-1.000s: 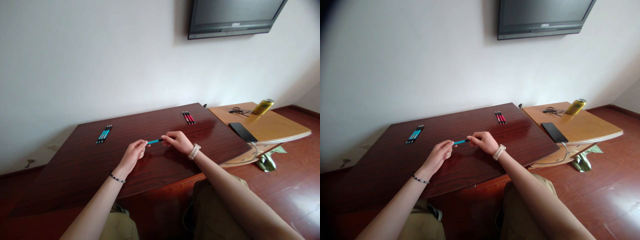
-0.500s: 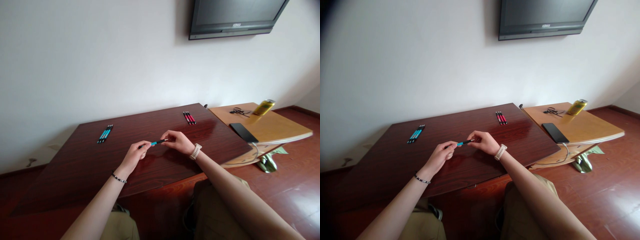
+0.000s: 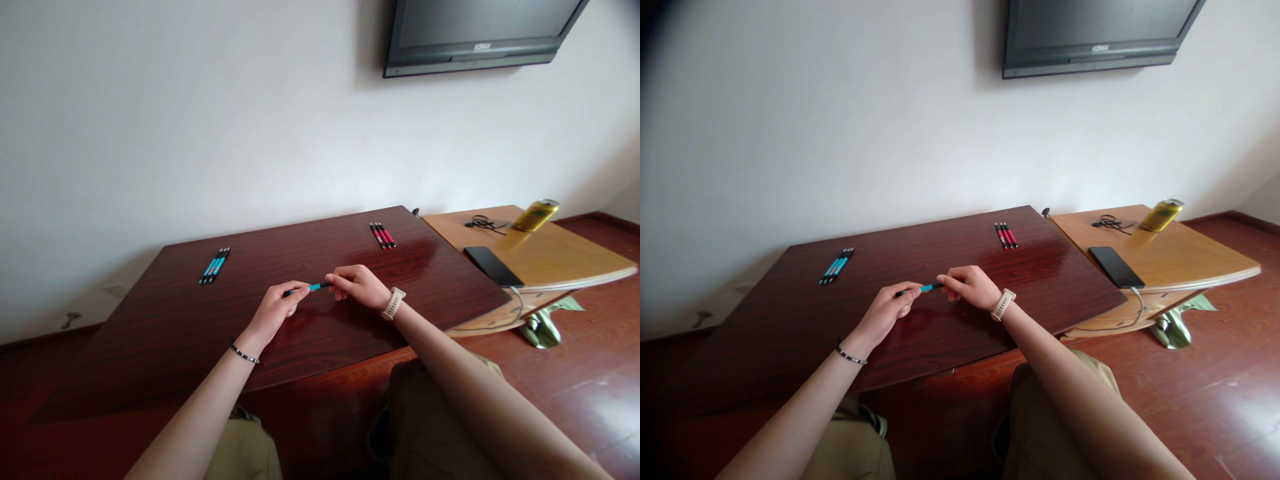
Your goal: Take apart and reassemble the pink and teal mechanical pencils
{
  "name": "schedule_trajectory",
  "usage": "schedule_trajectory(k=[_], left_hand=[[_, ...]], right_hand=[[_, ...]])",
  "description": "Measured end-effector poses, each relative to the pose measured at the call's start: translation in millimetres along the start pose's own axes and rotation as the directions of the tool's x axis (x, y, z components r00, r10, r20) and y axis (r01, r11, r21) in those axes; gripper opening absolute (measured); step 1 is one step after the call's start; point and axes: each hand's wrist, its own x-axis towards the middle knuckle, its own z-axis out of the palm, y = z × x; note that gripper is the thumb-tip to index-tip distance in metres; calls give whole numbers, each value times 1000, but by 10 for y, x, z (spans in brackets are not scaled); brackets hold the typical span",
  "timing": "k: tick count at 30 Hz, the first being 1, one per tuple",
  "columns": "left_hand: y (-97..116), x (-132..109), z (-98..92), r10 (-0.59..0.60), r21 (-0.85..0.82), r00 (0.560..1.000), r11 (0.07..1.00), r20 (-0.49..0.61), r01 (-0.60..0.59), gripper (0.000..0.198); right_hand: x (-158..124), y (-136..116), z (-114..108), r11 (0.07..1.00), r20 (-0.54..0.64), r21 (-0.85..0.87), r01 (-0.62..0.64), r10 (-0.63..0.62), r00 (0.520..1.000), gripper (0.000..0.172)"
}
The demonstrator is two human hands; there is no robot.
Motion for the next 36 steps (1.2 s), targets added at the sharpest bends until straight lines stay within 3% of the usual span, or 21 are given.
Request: schedule_trajectory(k=[7, 13, 18, 25, 30, 36], left_hand=[[-13, 4, -1, -5, -2, 1000, 1000, -18, 5, 38], [-35, 10, -11, 0, 20, 1000, 1000, -14, 0, 39], [3, -8, 11, -10, 40, 1000, 999, -17, 11, 40], [11, 2, -127, -106, -380, 987, 923, -118, 54, 46], [-20, 4, -271, -134, -338, 970, 939, -203, 59, 55], [23, -33, -210, -119, -361, 976, 931, -184, 45, 52]], right_hand=[[19, -4, 28, 998, -52, 33, 47, -45, 998, 40], [9, -36, 16, 997, -24, -77, 1, -2, 1000, 55], [26, -32, 25, 996, -29, -84, -19, 17, 999, 59], [73, 37, -28, 998, -207, 20, -64, 67, 976, 55], [90, 88, -65, 998, -262, -1, -64, 61, 963, 44], [99, 92, -74, 1000, -330, -17, 26, -30, 944, 31]])
